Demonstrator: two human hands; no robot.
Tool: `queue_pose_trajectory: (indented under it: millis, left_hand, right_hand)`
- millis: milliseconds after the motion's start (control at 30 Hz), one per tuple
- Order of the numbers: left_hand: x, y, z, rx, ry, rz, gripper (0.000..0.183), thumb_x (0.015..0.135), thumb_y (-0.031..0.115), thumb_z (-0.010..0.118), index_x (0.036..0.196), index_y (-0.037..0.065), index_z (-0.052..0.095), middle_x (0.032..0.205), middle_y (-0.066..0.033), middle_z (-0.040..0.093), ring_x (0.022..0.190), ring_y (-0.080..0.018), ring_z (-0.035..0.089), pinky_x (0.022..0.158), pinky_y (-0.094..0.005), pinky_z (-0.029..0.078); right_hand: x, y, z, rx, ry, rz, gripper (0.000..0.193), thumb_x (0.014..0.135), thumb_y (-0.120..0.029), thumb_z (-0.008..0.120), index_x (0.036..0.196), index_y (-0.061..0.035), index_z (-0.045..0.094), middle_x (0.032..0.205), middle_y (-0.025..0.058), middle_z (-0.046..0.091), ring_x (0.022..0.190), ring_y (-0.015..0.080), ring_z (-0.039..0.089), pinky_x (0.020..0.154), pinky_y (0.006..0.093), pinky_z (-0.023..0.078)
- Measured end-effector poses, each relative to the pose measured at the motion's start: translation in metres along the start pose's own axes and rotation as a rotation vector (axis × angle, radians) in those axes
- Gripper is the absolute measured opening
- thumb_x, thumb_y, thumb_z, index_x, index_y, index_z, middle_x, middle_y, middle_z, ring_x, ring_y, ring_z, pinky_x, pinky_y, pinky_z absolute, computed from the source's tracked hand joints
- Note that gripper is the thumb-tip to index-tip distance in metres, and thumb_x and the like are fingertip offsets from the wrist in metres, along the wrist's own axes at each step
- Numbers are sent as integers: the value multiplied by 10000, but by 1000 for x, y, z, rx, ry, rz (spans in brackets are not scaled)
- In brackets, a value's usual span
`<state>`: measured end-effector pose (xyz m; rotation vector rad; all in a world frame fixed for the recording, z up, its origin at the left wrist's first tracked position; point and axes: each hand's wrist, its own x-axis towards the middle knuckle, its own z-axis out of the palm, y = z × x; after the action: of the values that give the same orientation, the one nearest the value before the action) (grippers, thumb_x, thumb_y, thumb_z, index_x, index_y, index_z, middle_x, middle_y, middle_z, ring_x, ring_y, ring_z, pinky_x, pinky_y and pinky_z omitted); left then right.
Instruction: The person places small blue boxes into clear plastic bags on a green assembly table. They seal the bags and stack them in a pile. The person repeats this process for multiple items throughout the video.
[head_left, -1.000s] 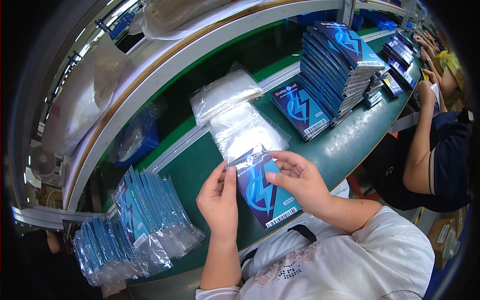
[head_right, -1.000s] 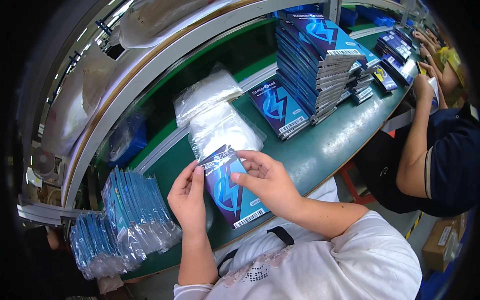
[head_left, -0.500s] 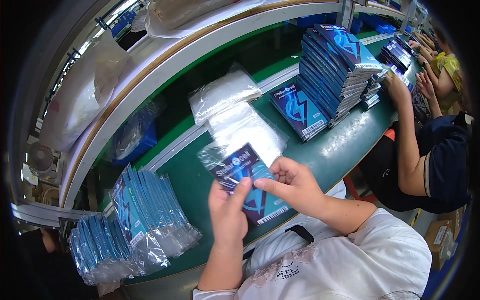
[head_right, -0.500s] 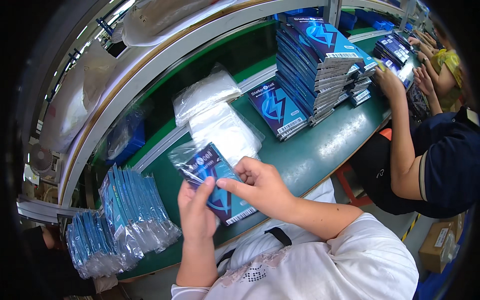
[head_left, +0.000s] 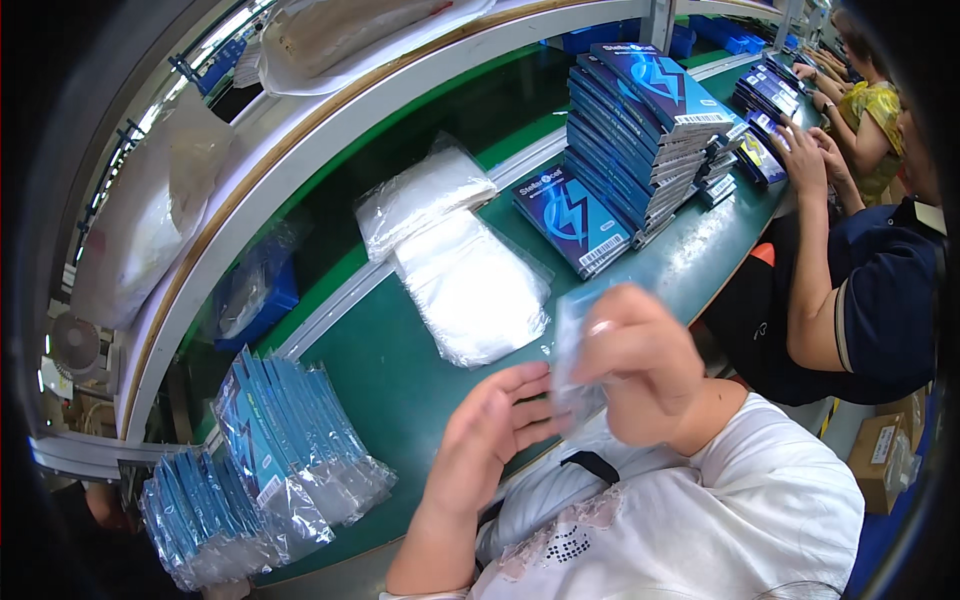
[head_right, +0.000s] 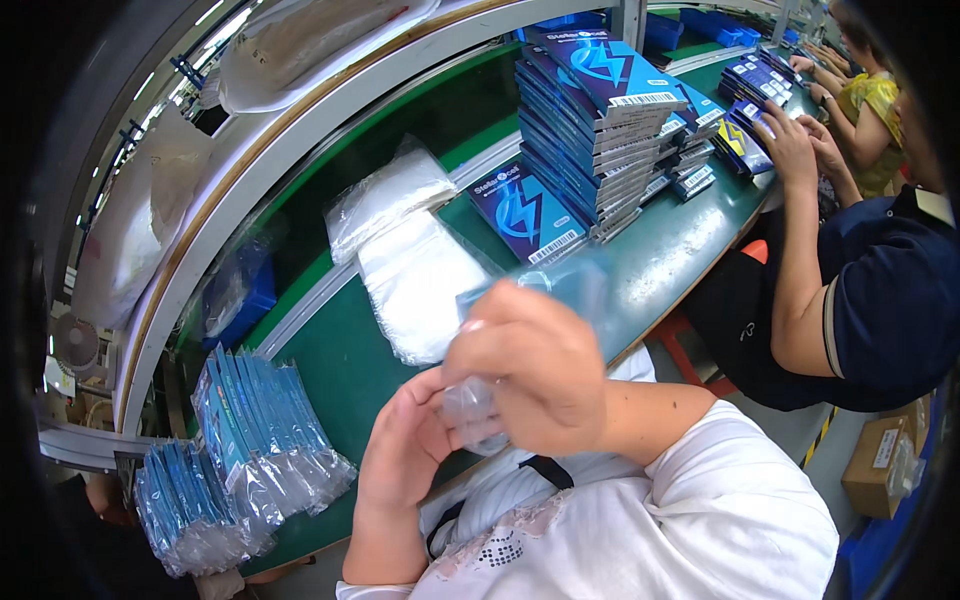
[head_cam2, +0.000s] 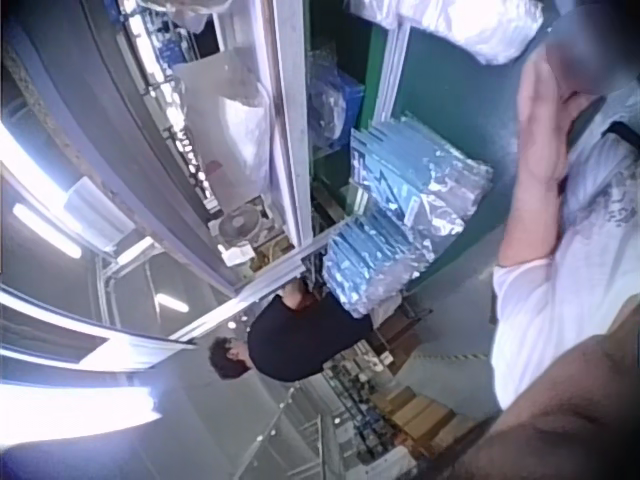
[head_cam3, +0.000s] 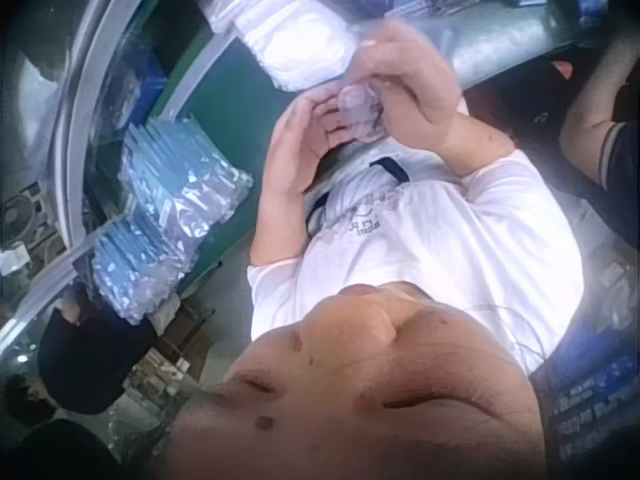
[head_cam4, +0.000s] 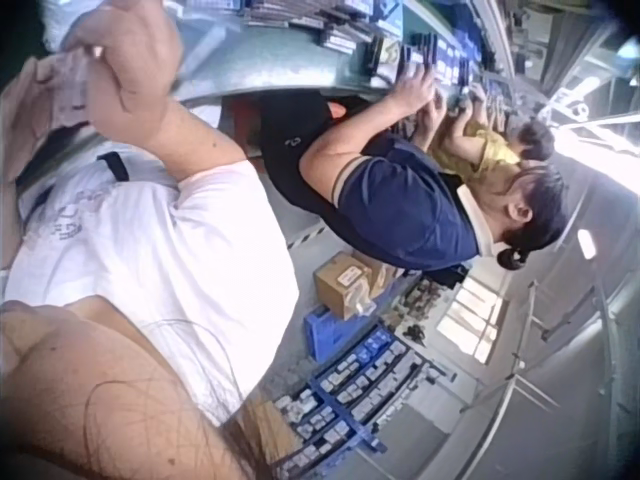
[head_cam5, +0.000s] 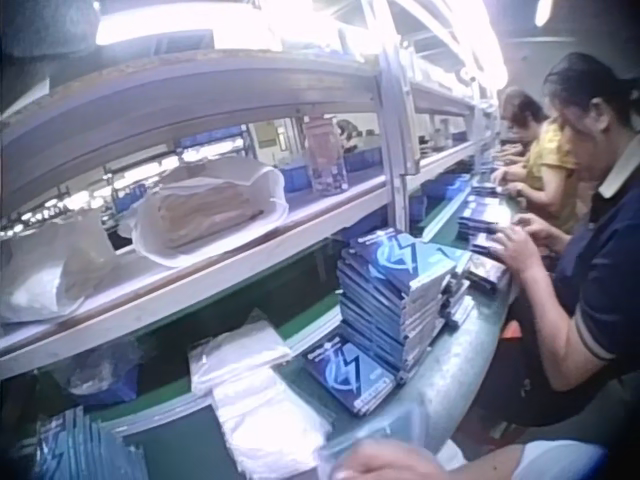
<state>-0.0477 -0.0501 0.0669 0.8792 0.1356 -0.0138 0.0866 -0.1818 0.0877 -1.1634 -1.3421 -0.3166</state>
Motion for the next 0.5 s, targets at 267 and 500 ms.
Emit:
queue_pose_trajectory:
  millis: [267, 500]
  left_hand:
    - [-31, 36, 22, 61, 309, 98, 694, 809, 191, 578, 1403, 31, 257, 1184, -246, 533, 895, -282, 622, 769, -375, 524]
    - [-96, 120, -10, 1818, 1310, 772, 689, 778, 129, 574, 1429, 122, 348, 1397, -187, 336, 1218, -279, 422, 970, -387, 383]
  right_hand:
    - [-4, -25, 35, 432, -545, 25, 315, 855, -104, 610, 1156, -13, 622, 967, 124, 531, 725, 203, 566, 663, 292, 480]
    - [-13, -3, 24, 388, -351, 246, 487, 789, -96, 681, 1241, 17, 539, 1042, 150, 553, 772, 196, 588, 649, 275, 493]
